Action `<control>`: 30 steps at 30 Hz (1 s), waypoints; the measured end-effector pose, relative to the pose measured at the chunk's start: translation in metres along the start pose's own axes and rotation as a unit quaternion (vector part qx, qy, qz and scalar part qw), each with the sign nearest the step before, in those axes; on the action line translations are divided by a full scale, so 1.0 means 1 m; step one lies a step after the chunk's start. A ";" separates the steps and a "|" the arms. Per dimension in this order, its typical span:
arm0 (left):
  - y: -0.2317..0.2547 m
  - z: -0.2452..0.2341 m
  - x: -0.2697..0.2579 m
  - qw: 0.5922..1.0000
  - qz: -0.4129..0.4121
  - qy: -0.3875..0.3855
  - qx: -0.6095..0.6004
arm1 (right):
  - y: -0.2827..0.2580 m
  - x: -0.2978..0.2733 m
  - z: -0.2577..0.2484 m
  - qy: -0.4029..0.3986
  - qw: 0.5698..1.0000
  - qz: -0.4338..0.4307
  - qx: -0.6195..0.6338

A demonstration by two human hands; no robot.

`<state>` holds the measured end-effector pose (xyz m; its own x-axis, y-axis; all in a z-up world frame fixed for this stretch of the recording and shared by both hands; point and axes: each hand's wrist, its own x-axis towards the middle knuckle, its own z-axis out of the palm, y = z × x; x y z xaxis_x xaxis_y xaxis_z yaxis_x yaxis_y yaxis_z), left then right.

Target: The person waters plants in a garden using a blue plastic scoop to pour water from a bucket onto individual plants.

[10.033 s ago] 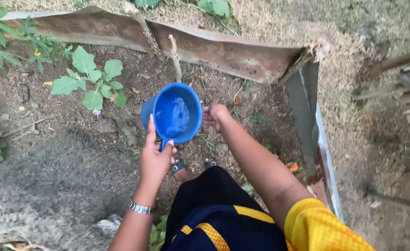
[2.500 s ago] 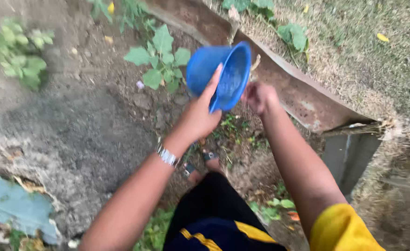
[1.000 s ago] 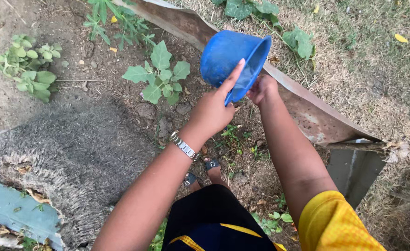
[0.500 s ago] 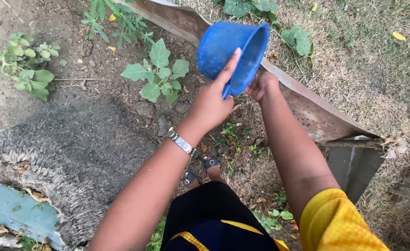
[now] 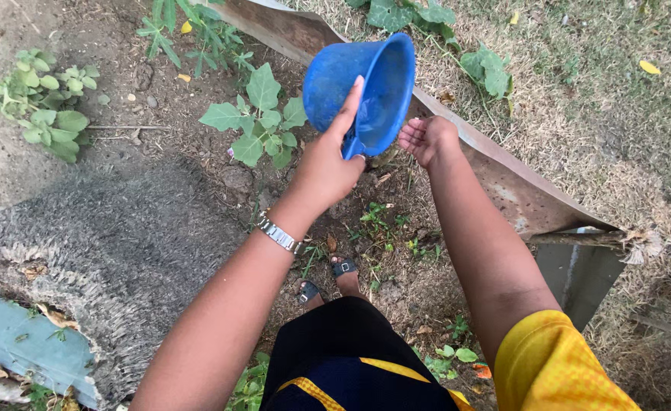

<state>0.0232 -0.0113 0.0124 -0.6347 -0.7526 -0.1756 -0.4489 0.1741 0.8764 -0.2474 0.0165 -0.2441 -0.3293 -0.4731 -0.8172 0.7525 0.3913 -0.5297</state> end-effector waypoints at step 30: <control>-0.006 0.006 0.003 0.998 0.028 0.018 0.051 | -0.001 -0.006 0.013 -0.072 0.997 0.015 -0.037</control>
<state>0.0201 -0.0101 0.0040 -0.6380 -0.7622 -0.1094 -0.4759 0.2786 0.8342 -0.2389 0.0088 -0.2356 -0.2175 -0.5667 -0.7947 0.7144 0.4624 -0.5252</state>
